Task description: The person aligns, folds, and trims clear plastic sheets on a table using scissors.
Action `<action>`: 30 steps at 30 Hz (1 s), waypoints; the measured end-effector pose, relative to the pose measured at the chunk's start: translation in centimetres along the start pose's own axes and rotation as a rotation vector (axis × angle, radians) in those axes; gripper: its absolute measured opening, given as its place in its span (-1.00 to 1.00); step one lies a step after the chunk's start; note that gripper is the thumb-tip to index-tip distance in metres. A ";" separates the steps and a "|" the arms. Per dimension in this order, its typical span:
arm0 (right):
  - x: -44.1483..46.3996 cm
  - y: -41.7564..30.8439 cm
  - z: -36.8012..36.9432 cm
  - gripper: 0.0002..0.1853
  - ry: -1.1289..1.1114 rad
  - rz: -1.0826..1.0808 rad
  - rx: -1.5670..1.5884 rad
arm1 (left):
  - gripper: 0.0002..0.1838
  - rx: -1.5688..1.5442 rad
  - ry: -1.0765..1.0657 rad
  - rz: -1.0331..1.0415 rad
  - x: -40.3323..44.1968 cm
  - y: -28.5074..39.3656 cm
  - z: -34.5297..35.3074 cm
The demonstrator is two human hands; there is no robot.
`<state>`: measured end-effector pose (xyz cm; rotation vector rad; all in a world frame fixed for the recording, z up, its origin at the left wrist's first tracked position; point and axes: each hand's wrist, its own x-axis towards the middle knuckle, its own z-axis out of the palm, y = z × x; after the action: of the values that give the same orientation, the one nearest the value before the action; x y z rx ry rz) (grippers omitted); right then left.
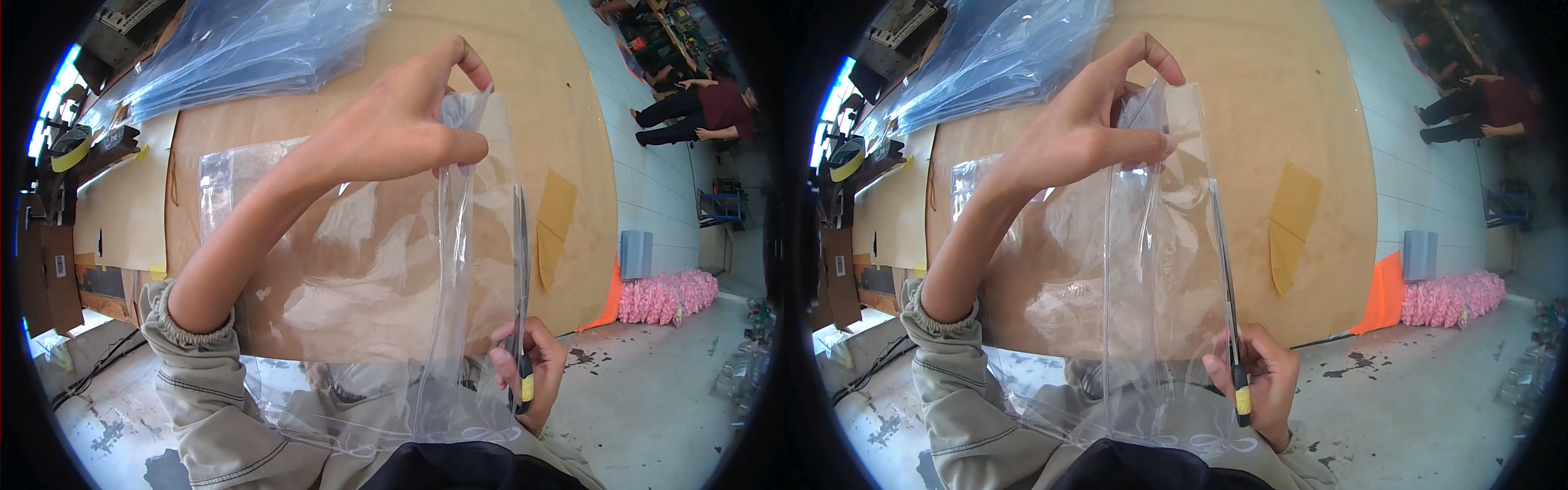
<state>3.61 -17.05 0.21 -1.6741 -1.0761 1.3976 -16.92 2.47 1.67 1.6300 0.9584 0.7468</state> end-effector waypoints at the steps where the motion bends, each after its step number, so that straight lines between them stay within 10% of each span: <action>1: 0.0 0.1 0.1 -0.77 0.006 -0.001 0.003 | -0.53 -0.006 0.000 -0.007 0.0 0.1 0.0; 30: 0.3 -0.1 -0.8 -0.76 -0.101 -0.001 0.104 | -0.56 0.052 0.044 0.007 0.1 -0.1 -0.1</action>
<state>4.41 -16.77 0.37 -1.5432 -1.0414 1.5256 -16.98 2.62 1.58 1.6683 1.0115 0.7712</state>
